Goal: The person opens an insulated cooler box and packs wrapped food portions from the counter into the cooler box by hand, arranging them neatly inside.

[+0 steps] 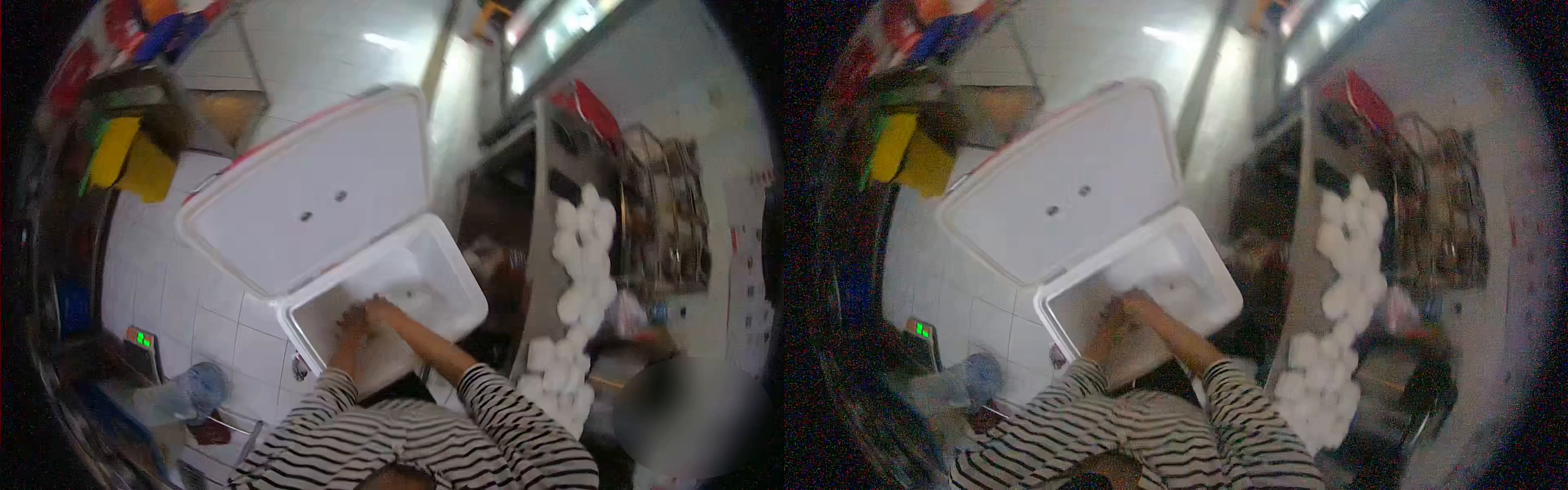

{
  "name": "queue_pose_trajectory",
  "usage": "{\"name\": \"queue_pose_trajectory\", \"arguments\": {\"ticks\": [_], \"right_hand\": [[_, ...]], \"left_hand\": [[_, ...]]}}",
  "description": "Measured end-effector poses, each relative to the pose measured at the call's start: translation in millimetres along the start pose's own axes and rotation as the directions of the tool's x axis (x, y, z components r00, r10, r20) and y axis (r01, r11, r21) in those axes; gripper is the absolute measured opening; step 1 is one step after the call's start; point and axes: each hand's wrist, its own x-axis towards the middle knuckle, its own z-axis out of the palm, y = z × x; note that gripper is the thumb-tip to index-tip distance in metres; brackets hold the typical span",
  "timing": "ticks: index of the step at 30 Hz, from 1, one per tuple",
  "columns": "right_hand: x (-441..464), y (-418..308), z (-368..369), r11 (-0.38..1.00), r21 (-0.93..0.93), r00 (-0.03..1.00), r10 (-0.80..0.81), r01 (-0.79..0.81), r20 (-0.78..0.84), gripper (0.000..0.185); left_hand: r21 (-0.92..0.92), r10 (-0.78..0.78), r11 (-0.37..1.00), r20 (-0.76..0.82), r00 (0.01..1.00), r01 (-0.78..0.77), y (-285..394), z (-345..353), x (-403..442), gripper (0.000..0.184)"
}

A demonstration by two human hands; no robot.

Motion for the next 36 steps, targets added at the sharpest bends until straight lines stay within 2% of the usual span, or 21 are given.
{"name": "queue_pose_trajectory", "arguments": {"ticks": [2,3,4,5,6,7,8,9,10,11,12,14,17,20,21,27,29,32,33,34,36], "right_hand": [[-26,-10,-49,0.951,0.279,0.964,-0.057,0.131,-0.258,0.039],[-67,-32,-97,0.753,0.644,0.963,0.054,0.134,-0.264,0.034],[-110,-57,-150,0.420,0.890,0.950,0.165,0.176,-0.266,0.030],[-164,-73,-196,0.376,0.902,0.940,0.173,0.213,-0.295,0.026],[-214,-72,-217,0.231,0.969,0.959,0.243,0.088,-0.145,0.028],[-269,-61,-224,0.444,0.896,0.933,0.314,0.021,-0.177,0.029],[-325,-50,-227,0.398,0.917,0.856,0.463,0.031,-0.230,0.027],[-377,-36,-216,0.500,0.866,0.664,0.657,-0.029,-0.357,0.022],[-429,-22,-205,0.547,0.822,0.381,0.802,-0.159,-0.460,0.017],[-480,-8,-195,0.511,0.812,0.089,0.856,-0.283,-0.509,0.012],[-533,8,-185,0.497,0.688,-0.056,0.789,-0.529,-0.612,0.013],[-610,30,-150,0.382,0.818,-0.108,0.878,-0.429,-0.467,0.020],[-651,38,-111,0.346,0.489,0.219,0.929,-0.801,-0.298,0.039],[-656,45,-103,0.231,0.529,0.344,0.930,-0.817,0.126,0.071],[-644,32,-120,0.110,0.482,0.255,0.935,-0.869,0.246,0.091],[-627,-4,-105,0.057,0.776,0.176,0.982,-0.628,0.071,0.094],[-661,21,-70,0.330,0.568,0.291,0.943,-0.754,-0.161,0.092],[-607,-22,-130,0.326,0.749,0.146,0.943,-0.577,-0.299,0.080],[-577,-31,-153,0.374,0.765,0.203,0.927,-0.524,-0.314,0.082],[-547,-39,-176,0.416,0.781,0.260,0.908,-0.466,-0.329,0.084],[-504,-35,-196,0.574,0.722,0.528,0.780,-0.386,-0.337,0.096]], "left_hand": [[0.137,0.075,0.988,0.014,0.997,-0.076,-14,9,-14,0.060],[0.227,0.142,0.963,0.032,0.989,-0.145,-12,-1,-21,0.060],[0.176,0.098,0.978,0.071,0.993,-0.109,0,-18,-27,0.061],[0.127,0.048,0.990,0.109,0.993,-0.062,20,-42,-36,0.063],[0.077,-0.004,0.997,0.145,0.989,-0.007,33,-50,-44,0.064],[0.060,0.020,0.998,0.148,0.989,-0.029,33,-47,-48,0.064],[0.037,0.039,0.998,0.149,0.988,-0.045,27,-45,-48,0.065],[0.006,0.057,0.998,0.143,0.988,-0.059,24,-45,-45,0.065],[0.174,0.163,0.966,0.155,0.974,-0.190,26,-48,-48,0.065],[0.229,0.207,0.943,0.159,0.965,-0.240,23,-47,-47,0.065],[0.259,0.242,0.925,0.159,0.957,-0.277,20,-46,-44,0.065],[0.202,0.246,0.941,0.139,0.959,-0.270,15,-45,-30,0.065],[0.162,0.263,0.946,0.117,0.958,-0.280,6,-43,-16,0.065],[0.160,0.289,0.939,0.114,0.951,-0.304,-2,-41,-9,0.066],[0.162,0.299,0.936,0.108,0.948,-0.314,-3,-42,-6,0.066],[0.117,0.464,0.875,0.068,0.883,-0.469,-21,-15,12,0.063],[0.151,0.398,0.900,0.092,0.913,-0.408,-19,-18,12,0.060],[0.150,0.333,0.928,0.075,0.940,-0.341,-15,-19,8,0.054],[0.121,0.342,0.931,0.044,0.939,-0.345,-15,-19,8,0.051],[0.125,0.435,0.894,-0.003,0.900,-0.431,-28,-15,21,0.048],[0.112,0.569,0.821,-0.079,0.818,-0.560,-53,4,48,0.044]]}}
